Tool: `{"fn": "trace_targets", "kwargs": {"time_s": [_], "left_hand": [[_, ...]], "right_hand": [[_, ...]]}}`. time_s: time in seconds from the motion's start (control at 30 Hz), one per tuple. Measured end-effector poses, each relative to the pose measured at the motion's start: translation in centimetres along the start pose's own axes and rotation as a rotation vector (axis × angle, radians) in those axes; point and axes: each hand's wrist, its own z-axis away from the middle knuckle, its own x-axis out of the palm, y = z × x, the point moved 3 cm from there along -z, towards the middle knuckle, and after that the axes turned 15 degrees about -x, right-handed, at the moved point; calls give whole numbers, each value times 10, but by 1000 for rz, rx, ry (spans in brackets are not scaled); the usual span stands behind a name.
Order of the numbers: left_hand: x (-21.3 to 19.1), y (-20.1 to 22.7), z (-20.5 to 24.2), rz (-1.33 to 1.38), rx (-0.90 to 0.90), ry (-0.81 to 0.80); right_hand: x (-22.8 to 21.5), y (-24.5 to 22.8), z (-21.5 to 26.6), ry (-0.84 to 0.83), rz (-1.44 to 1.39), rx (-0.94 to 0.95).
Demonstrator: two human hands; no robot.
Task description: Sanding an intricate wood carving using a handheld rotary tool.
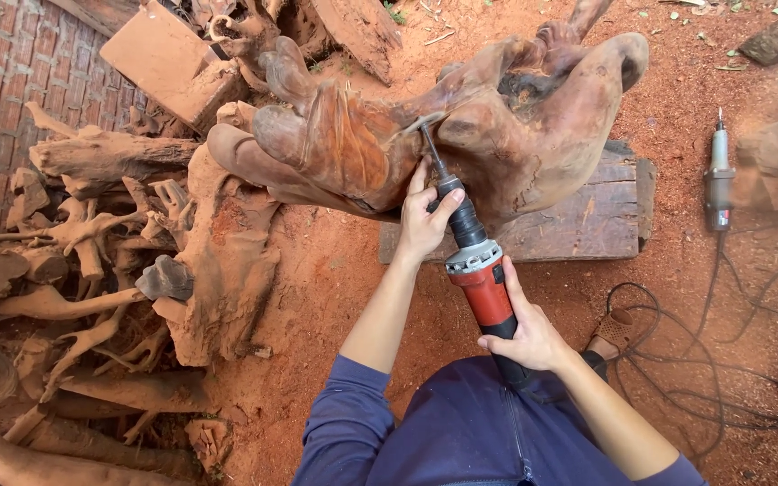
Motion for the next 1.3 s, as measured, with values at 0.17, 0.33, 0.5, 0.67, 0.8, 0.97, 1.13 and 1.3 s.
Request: {"fn": "trace_targets", "kwargs": {"time_s": [0.17, 0.33, 0.5, 0.67, 0.8, 0.97, 1.13, 1.3], "left_hand": [[8, 1, 1, 20, 1, -19], [4, -2, 0, 16, 6, -28], [-14, -1, 4, -16, 12, -28], [-25, 14, 12, -2, 14, -50], [0, -10, 11, 313, -60, -90], [31, 48, 50, 972, -329, -527], [81, 70, 89, 1443, -605, -305], [86, 108, 89, 1745, -778, -309]], "right_hand": [[-7, -13, 4, -9, 15, 37], [-8, -21, 5, -24, 23, 47], [3, -37, -1, -48, 37, 44], [15, -44, 0, -45, 50, 84], [3, -74, 6, -36, 100, 97], [-41, -143, 28, -141, 156, 37], [-92, -156, 62, -55, -343, 47], [-107, -145, 55, 575, -714, 557]]}}
